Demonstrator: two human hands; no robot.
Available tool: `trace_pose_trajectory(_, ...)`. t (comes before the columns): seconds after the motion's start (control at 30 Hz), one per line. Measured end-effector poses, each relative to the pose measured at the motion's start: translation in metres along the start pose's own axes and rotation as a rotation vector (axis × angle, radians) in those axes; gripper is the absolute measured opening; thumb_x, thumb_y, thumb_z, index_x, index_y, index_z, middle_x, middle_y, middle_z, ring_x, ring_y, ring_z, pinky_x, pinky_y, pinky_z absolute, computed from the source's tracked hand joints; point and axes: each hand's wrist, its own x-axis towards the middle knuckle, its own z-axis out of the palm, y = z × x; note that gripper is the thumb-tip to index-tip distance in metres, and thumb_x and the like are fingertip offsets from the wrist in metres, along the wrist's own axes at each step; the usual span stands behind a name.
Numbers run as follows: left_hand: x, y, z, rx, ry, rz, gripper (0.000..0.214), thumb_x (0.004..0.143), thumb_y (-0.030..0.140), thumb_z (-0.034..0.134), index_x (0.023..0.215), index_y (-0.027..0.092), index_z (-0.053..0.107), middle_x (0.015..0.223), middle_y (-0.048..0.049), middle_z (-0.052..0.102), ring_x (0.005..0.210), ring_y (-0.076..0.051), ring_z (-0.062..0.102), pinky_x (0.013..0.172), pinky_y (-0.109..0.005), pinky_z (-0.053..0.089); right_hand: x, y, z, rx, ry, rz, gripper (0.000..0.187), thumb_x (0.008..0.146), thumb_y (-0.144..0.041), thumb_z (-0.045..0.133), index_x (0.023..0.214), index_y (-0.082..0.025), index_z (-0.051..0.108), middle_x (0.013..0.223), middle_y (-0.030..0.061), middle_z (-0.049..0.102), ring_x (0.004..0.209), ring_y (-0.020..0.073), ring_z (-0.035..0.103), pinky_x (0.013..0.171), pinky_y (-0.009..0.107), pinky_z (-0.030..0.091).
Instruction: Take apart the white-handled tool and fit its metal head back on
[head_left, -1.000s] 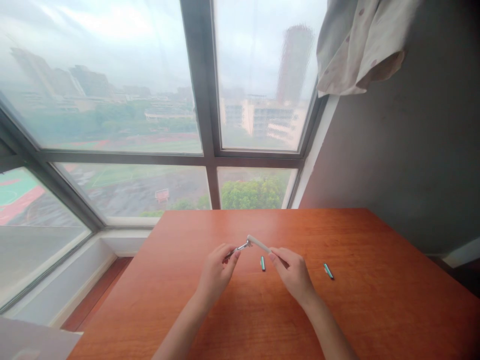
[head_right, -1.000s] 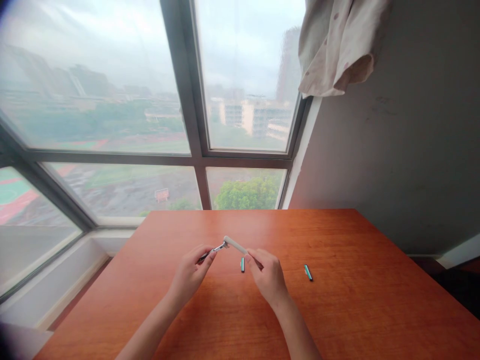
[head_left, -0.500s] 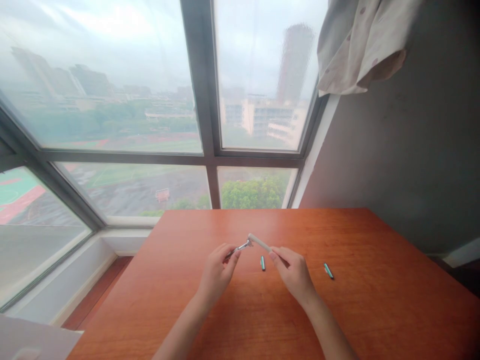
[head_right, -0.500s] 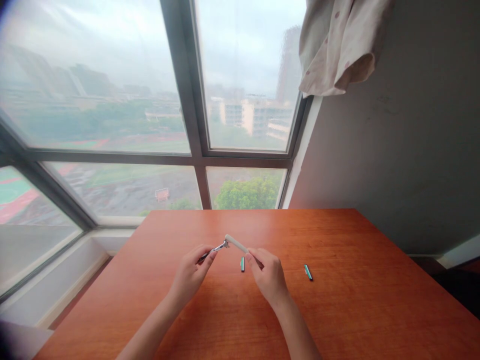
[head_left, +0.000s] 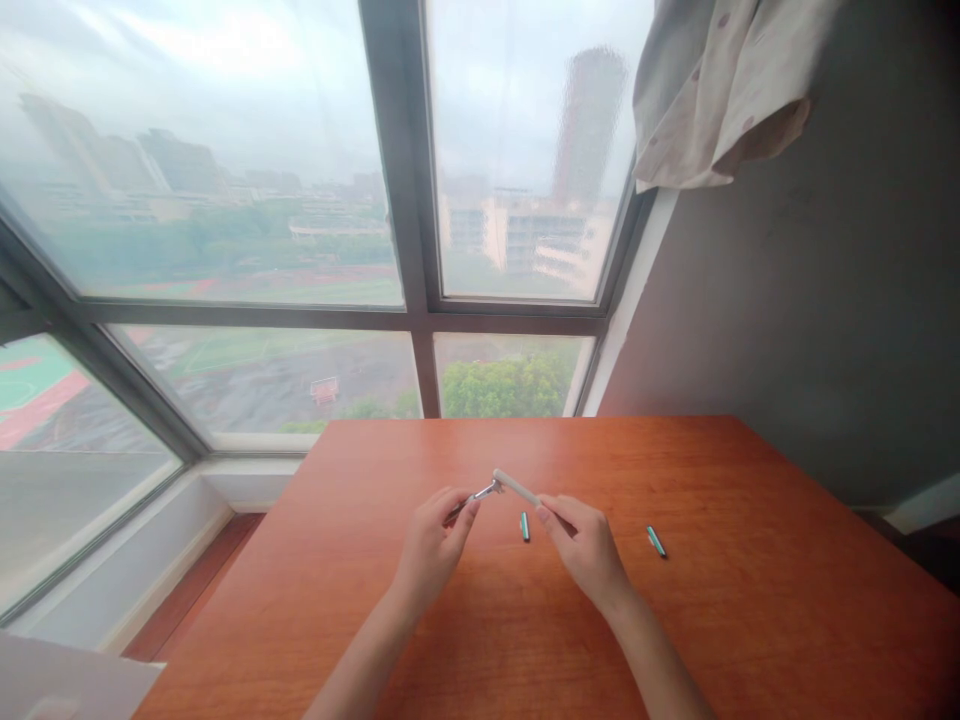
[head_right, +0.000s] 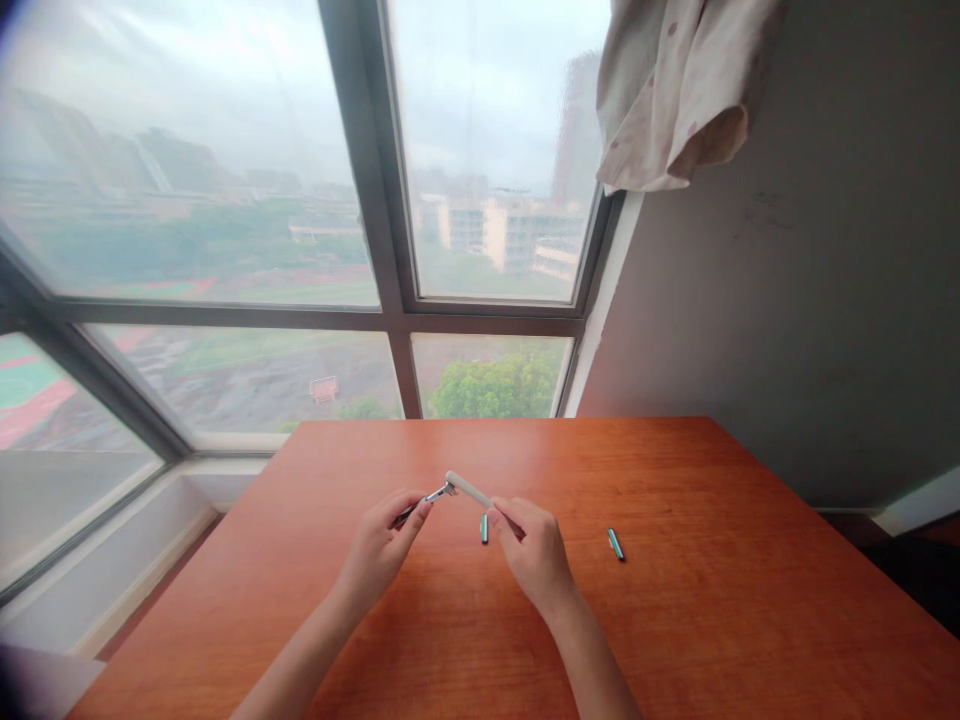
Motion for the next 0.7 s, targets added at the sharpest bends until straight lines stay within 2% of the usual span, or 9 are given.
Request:
trace_pose_trajectory(0.5, 0.0006, -0.0008, 0.0004, 0.009, -0.006, -0.006, 0.028, 0.092, 0.035, 0.046, 0.087, 0.017, 0.067, 0.071, -0.0022, 0.058, 0.065, -0.016, 0.054, 0.058, -0.023, 0.039, 0.001, -0.0027, -0.0039, -0.013, 0.036, 0.036, 0.03, 0.094, -0.034, 0.046, 0.092, -0.018, 0.072, 0.073, 0.0046, 0.066, 0.067, 0.0179, 0.06, 0.062, 0.025, 0.044)
trace_pose_trajectory(0.7, 0.0, -0.0044, 0.0007, 0.129, -0.01, 0.052, 0.028, 0.093, 0.036, 0.044, 0.084, 0.019, 0.065, 0.07, -0.0023, 0.057, 0.065, -0.016, 0.053, 0.06, -0.025, 0.04, 0.0002, -0.0011, -0.0024, -0.046, -0.005, 0.008, 0.031, 0.095, -0.034, 0.045, 0.091, -0.019, 0.072, 0.075, 0.005, 0.067, 0.068, 0.0171, 0.061, 0.063, 0.024, 0.045)
